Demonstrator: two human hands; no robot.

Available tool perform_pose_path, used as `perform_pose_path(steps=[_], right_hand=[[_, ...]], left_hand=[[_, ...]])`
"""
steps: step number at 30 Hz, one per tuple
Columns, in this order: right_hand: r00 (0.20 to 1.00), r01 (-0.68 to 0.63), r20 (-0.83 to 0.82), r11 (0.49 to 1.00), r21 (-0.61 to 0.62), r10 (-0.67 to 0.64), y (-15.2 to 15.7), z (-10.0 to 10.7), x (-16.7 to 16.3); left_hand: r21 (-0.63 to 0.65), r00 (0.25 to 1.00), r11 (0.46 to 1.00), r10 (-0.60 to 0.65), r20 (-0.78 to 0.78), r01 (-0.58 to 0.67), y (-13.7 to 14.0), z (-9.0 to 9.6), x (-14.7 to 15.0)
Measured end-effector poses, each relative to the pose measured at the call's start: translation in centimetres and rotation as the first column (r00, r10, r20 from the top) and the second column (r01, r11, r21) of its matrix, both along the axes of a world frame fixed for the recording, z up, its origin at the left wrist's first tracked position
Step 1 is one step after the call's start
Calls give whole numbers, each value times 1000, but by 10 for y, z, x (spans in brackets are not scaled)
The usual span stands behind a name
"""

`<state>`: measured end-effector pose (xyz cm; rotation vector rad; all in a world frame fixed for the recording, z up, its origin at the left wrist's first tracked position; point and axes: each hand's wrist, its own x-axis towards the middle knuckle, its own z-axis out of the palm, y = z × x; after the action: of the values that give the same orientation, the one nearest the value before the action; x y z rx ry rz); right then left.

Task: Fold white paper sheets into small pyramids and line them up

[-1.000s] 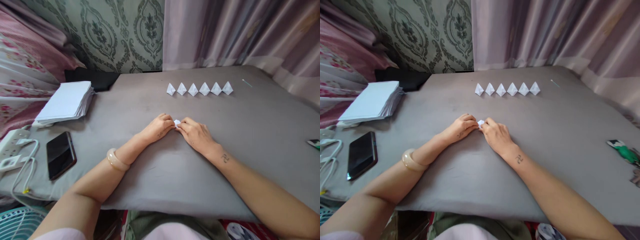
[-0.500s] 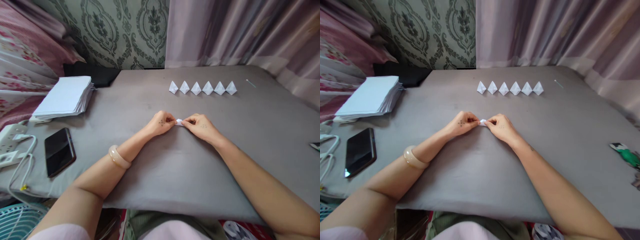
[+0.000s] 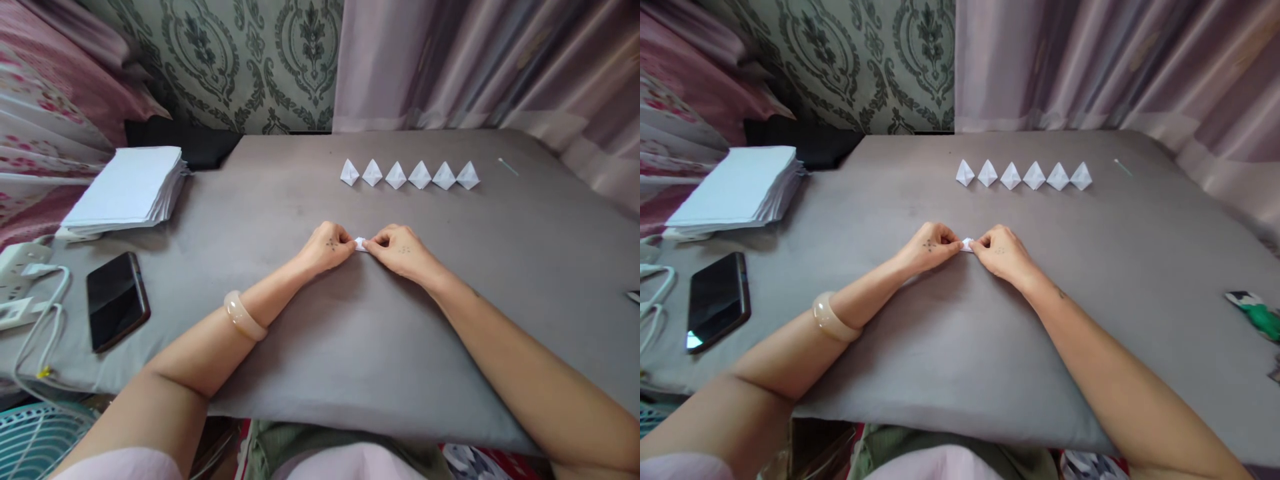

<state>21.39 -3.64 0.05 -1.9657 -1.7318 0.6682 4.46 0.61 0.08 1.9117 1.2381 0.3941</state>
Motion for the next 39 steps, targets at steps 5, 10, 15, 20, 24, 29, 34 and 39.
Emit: perform_pose_path(steps=[5, 10, 15, 20, 24, 29, 34, 39], right_hand=[[996, -16, 88, 997, -79, 23, 3, 9, -6], [987, 19, 162, 998, -60, -10, 0, 7, -9], [990, 41, 125, 981, 191, -65, -11, -11, -4], [1000, -11, 1, 979, 204, 11, -16, -18, -1], [989, -5, -141, 978, 209, 35, -15, -20, 1], [963, 9, -267, 983, 182, 41, -18, -14, -1], [963, 12, -267, 983, 184, 39, -25, 0, -7], [923, 20, -382, 983, 182, 52, -27, 7, -7]], left_hand=[[4, 998, 1000, 18, -65, -18, -3, 7, 4], [103, 996, 995, -8, -91, 17, -2, 5, 10], [201, 999, 979, 42, -11, -39, -5, -6, 7], [233, 996, 972, -8, 94, -14, -8, -13, -1], [228, 983, 973, -83, 164, 44, -9, -14, -3], [234, 967, 970, -118, 225, 64, -8, -13, -3], [179, 961, 975, -166, 219, 127, -5, -6, -6], [-45, 921, 993, -88, 380, 113, -5, -2, -9]])
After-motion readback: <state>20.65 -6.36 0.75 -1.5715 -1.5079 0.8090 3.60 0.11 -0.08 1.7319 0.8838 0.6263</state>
